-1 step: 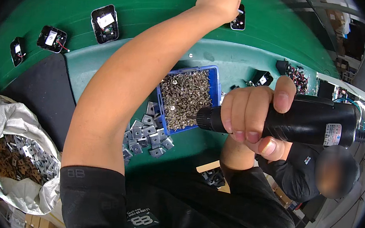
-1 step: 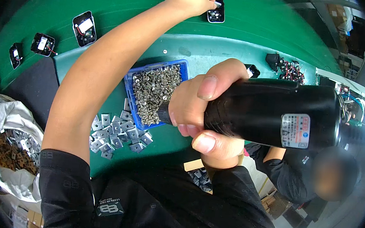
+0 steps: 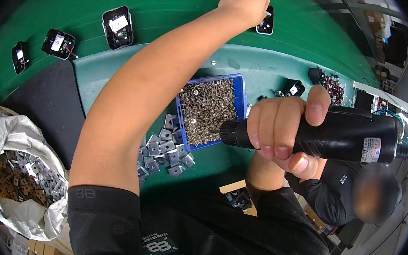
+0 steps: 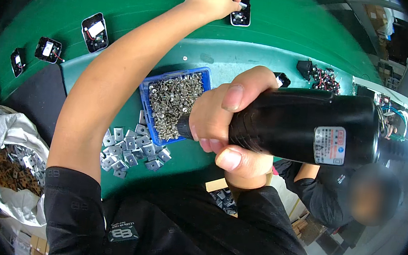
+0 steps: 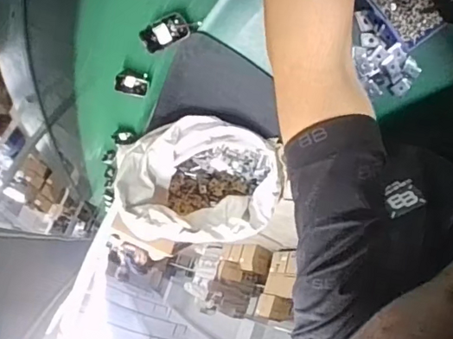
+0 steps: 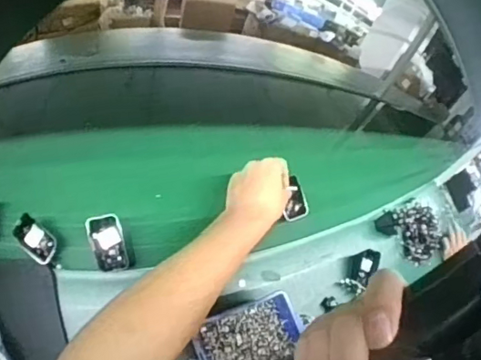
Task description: Assemble electronic components using an electric screwdriver.
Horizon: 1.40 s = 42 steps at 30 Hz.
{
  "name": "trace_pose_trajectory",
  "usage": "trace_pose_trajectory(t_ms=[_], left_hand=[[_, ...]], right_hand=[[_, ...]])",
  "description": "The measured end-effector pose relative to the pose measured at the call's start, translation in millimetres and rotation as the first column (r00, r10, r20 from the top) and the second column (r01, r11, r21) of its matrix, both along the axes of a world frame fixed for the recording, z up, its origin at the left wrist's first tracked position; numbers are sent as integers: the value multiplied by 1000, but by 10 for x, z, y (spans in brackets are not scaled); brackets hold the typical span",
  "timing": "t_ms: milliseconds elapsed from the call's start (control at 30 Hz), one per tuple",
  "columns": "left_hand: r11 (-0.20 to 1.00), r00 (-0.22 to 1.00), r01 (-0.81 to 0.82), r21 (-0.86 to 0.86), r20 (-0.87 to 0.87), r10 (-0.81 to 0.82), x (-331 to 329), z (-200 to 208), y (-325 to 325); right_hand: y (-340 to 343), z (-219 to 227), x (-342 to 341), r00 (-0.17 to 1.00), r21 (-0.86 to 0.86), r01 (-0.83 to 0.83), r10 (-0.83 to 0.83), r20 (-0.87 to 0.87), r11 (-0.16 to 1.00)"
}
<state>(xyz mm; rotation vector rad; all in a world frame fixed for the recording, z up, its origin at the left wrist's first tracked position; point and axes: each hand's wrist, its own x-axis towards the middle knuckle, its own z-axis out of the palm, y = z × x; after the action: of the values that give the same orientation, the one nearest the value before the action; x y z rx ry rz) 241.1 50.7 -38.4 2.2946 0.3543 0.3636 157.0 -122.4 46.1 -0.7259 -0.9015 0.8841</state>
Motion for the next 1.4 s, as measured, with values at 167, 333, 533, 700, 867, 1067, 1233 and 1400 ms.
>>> trace_pose_trajectory(t_ms=[167,333,533,700,867,1067,1233,1400], left_hand=[[999,991,22,-39,134,-16,-136,-14,47],[997,984,72,19,160,-75,-336,6,286],[996,959,-81,43,276,66,-1623,434,506],[975,989,-146,-168,-32,143,-2619,455,377],[969,978,-200,-142,-84,190,-2972,320,328],[960,975,-215,-179,20,222,-3042,323,307],[969,972,-231,-89,-50,228,-3054,273,354],[981,982,-184,-58,-43,182,-2999,174,370]], right_hand=[[38,8,-74,997,2,71,-71,-33,997],[43,-56,-68,995,59,53,-47,-85,997],[56,-38,-162,990,41,118,-114,-89,992],[23,-92,-102,991,28,133,-133,-34,991],[37,-34,-202,994,-15,100,-101,-40,995],[-40,33,-259,995,23,93,-92,-42,995],[-94,17,-284,992,13,119,-119,-41,993],[-73,26,-299,994,23,103,-102,-49,994]])
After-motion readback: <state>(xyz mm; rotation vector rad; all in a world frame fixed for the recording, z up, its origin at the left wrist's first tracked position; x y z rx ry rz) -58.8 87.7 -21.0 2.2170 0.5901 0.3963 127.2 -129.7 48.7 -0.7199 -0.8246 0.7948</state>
